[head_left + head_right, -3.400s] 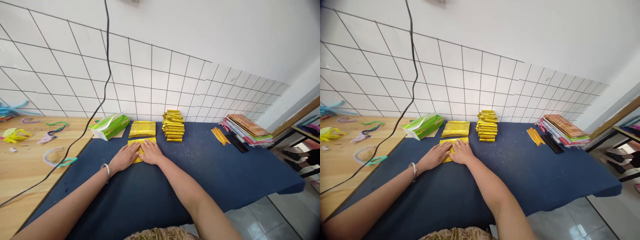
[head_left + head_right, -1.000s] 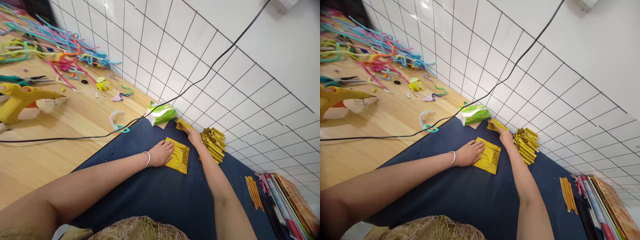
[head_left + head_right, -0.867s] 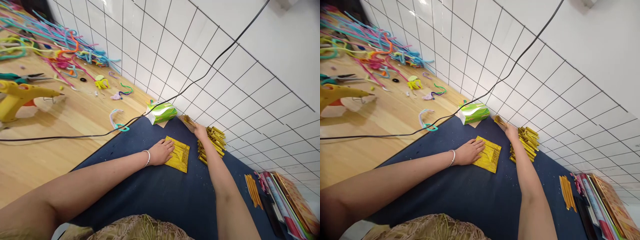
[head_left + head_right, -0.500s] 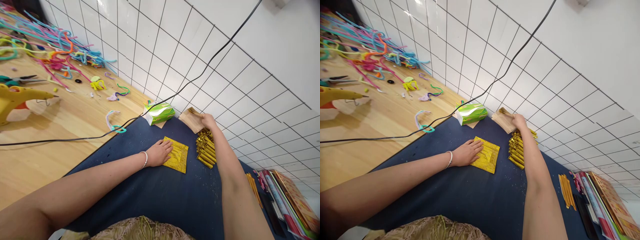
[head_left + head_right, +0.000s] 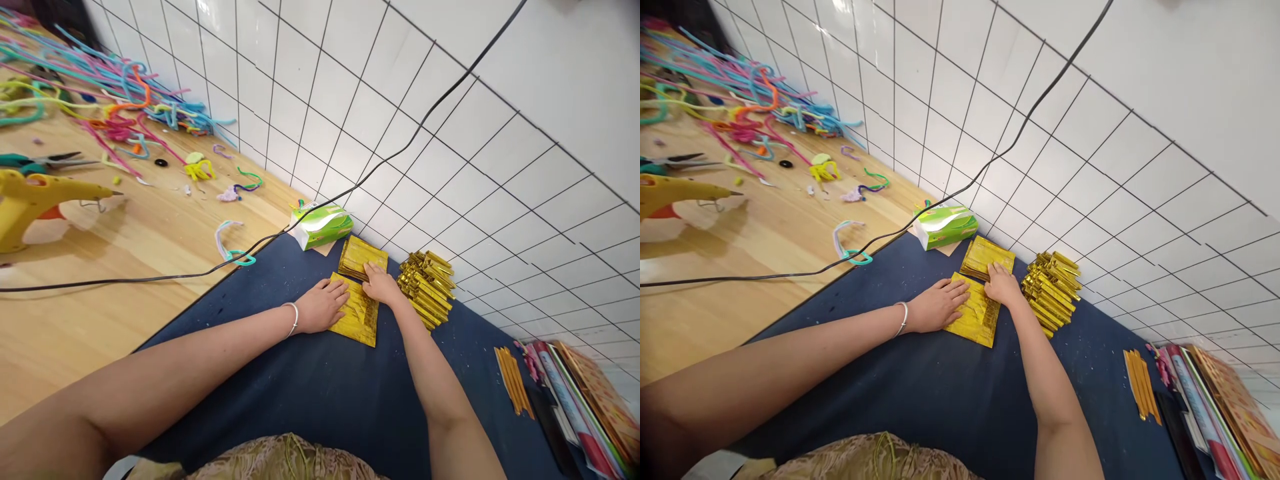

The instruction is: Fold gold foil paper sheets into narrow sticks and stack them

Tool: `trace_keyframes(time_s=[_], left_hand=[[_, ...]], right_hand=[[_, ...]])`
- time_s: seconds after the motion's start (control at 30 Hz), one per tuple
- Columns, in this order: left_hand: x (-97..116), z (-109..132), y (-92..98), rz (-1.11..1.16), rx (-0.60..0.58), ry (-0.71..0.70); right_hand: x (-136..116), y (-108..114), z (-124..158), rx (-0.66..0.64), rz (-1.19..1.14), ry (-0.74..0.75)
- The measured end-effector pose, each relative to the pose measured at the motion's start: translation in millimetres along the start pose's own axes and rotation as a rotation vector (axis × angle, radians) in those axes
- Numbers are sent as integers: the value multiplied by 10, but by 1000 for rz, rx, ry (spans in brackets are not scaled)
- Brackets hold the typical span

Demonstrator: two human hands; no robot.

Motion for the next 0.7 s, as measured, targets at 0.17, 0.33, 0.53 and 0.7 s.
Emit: trace_keyframes(time_s=[0.17, 0.33, 0.53, 0.7], left_hand=[[-4, 4, 4, 1, 2, 0], [-10, -3, 4, -1, 1, -9], [-10, -9, 15, 0, -6, -8], [-13, -12, 35, 12, -10, -5]], right_hand=[[137, 162, -101, -27, -53, 35], [220, 315, -330, 103, -89, -13], [284, 330, -694, 256, -131, -68], [343, 160, -808, 249, -151, -133]])
Point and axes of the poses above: each hand's wrist, its own z-axis away from the middle knuckle, its own y-axis out of the back of the hand, x = y × z, the point moved 7 cm from there along -z, towards the middle knuckle, and after that the axes turned 9 degrees about -z, right-handed, at the moved point
